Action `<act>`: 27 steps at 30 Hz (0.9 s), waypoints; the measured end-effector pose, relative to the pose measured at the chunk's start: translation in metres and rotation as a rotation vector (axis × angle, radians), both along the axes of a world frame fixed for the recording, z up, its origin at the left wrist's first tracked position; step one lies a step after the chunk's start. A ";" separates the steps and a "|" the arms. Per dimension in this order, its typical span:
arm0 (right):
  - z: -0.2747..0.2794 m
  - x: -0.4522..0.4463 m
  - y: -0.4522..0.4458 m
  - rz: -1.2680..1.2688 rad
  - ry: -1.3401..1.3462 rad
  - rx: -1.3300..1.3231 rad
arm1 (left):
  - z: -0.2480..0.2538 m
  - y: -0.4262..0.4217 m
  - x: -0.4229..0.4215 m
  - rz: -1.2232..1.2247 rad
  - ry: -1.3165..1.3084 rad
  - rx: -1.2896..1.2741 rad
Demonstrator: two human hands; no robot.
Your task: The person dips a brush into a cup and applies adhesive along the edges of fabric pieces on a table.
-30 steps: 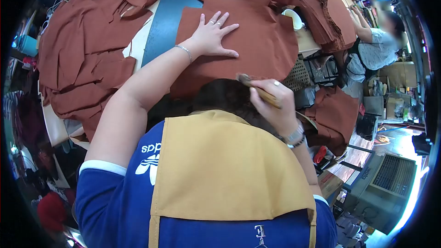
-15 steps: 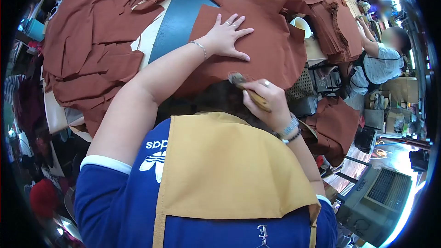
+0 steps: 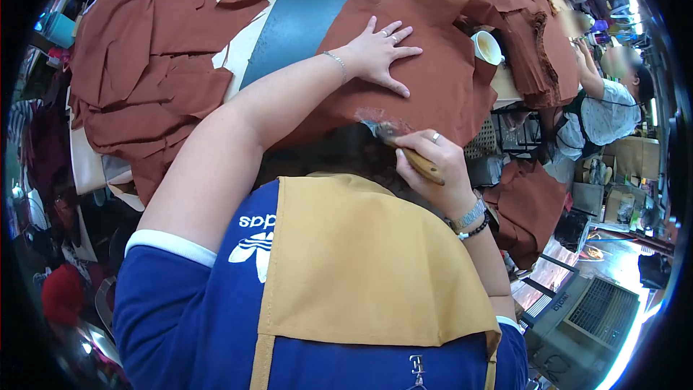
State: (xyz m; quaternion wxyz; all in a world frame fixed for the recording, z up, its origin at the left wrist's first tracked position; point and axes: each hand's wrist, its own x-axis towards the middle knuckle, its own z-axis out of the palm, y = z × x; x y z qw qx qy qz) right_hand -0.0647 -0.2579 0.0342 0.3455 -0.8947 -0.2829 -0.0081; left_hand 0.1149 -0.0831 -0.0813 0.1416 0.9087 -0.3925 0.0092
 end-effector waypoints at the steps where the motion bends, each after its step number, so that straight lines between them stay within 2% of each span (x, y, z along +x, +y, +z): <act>1: 0.002 0.002 0.001 -0.005 -0.021 0.015 | -0.001 -0.001 0.002 -0.015 0.001 0.003; 5: -0.023 0.021 0.027 0.082 -0.063 0.105 | 0.000 -0.009 0.010 -0.068 -0.004 0.007; 9: -0.011 0.006 0.008 0.066 0.005 -0.031 | 0.001 -0.011 0.013 -0.093 0.015 0.006; 13: -0.005 0.012 0.013 0.036 -0.017 0.104 | 0.005 -0.011 0.011 -0.093 0.022 -0.008; 16: -0.018 0.026 0.031 0.145 -0.048 0.113 | 0.003 -0.010 0.010 -0.089 -0.013 -0.043; 19: -0.010 0.016 0.020 0.200 0.019 0.106 | -0.005 -0.008 0.009 0.076 -0.051 -0.123; 21: -0.002 0.006 -0.004 0.175 0.118 0.071 | 0.003 -0.003 -0.005 0.406 -0.094 -0.139; 23: 0.003 -0.003 -0.028 0.051 0.176 0.164 | 0.002 0.007 -0.012 0.628 0.040 -0.076; 25: 0.004 -0.009 -0.048 -0.134 0.052 0.297 | -0.003 0.021 -0.021 0.583 -0.021 -0.150; 27: 0.003 -0.016 -0.070 -0.361 -0.064 0.285 | 0.001 0.035 -0.026 0.476 -0.005 -0.193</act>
